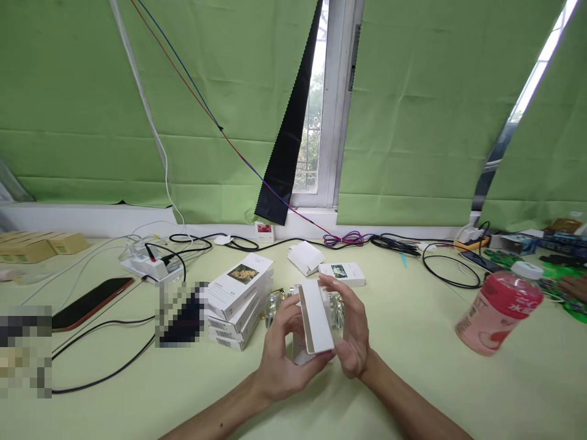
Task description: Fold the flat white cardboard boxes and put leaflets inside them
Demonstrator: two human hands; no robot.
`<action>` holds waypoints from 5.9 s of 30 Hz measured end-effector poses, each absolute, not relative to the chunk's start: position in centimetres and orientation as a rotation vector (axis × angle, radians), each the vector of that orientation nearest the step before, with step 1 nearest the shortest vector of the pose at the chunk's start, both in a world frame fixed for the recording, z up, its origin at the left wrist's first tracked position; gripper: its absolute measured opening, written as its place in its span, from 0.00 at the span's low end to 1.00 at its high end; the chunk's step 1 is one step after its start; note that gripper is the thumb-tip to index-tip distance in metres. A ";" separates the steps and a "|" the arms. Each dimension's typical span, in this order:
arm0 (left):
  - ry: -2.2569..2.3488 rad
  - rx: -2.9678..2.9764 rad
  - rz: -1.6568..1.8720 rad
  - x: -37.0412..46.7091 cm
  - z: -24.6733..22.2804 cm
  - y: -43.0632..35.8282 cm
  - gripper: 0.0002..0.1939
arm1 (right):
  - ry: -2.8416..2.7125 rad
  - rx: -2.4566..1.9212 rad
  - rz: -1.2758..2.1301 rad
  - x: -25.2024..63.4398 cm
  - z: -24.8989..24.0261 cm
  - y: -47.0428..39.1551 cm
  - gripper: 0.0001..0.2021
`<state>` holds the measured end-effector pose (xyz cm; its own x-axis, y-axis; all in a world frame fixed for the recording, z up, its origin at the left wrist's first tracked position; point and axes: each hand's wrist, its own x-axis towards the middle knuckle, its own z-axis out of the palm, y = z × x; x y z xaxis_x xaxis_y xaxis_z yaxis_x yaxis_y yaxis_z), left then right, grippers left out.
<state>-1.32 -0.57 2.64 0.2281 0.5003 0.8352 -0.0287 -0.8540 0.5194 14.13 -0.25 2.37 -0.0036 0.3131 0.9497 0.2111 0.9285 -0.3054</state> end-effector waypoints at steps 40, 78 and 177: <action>0.519 2.088 1.645 -1.4 1.8 -0.2 0.34 | -1.635 -0.485 -0.046 14.1 2.8 -0.3 0.33; 0.514 2.043 1.582 -1.3 1.6 -0.3 0.34 | -1.613 -0.565 -0.125 14.5 3.5 -0.4 0.30; 0.418 2.162 1.475 -1.5 1.6 0.2 0.40 | -1.661 -0.538 -0.088 14.4 3.3 -0.4 0.30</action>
